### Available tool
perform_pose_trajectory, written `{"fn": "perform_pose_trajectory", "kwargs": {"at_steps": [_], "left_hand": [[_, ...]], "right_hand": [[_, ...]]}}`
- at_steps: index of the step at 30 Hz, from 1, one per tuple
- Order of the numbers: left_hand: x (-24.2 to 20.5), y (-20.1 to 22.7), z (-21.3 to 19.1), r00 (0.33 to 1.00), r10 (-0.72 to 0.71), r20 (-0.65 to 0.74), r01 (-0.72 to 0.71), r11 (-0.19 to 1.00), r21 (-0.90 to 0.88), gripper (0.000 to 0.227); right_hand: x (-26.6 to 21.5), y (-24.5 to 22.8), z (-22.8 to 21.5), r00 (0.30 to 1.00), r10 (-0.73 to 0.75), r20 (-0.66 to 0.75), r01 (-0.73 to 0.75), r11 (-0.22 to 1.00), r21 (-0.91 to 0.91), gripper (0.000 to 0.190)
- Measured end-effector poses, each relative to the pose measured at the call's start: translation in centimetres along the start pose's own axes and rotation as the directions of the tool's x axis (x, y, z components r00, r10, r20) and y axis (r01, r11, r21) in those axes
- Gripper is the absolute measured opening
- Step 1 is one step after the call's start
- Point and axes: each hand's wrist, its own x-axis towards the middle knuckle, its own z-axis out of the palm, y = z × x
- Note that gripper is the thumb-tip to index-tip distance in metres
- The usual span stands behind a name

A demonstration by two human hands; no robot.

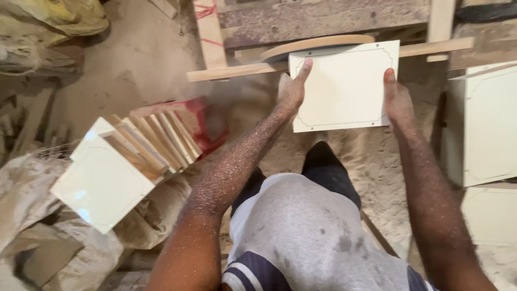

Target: The person repeatedly sands the edges of small rectangular wooden panels using a belt sander. They handle the panels one at a time, pressing the edges against the moving belt, then stack the finished pieces on a nearby surface.

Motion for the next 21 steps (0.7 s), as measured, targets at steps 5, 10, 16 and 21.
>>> {"fn": "perform_pose_trajectory", "kwargs": {"at_steps": [5,10,16,21], "left_hand": [[-0.8,1.9,3.6,0.999,0.048,-0.019,-0.049,0.998,-0.027,0.117],[-8.4,3.6,6.2,0.941,0.339,0.007,-0.328,0.907,0.264,0.097],[-14.5,3.3,3.8,0.627,0.625,0.466,-0.688,0.161,0.708,0.101],[-14.5,3.2,-3.3,0.528,0.847,0.054,-0.627,0.346,0.698,0.108]], "right_hand": [[1.1,0.4,-3.3,0.999,0.032,0.036,-0.030,0.998,-0.049,0.113],[-4.1,-0.1,-8.6,0.937,-0.309,-0.165,0.266,0.934,-0.238,0.086],[-8.9,4.6,-4.2,0.868,-0.470,0.158,0.490,0.862,-0.127,0.079],[-6.7,4.8,4.3,0.849,-0.522,0.077,0.471,0.816,0.334,0.075]]}}
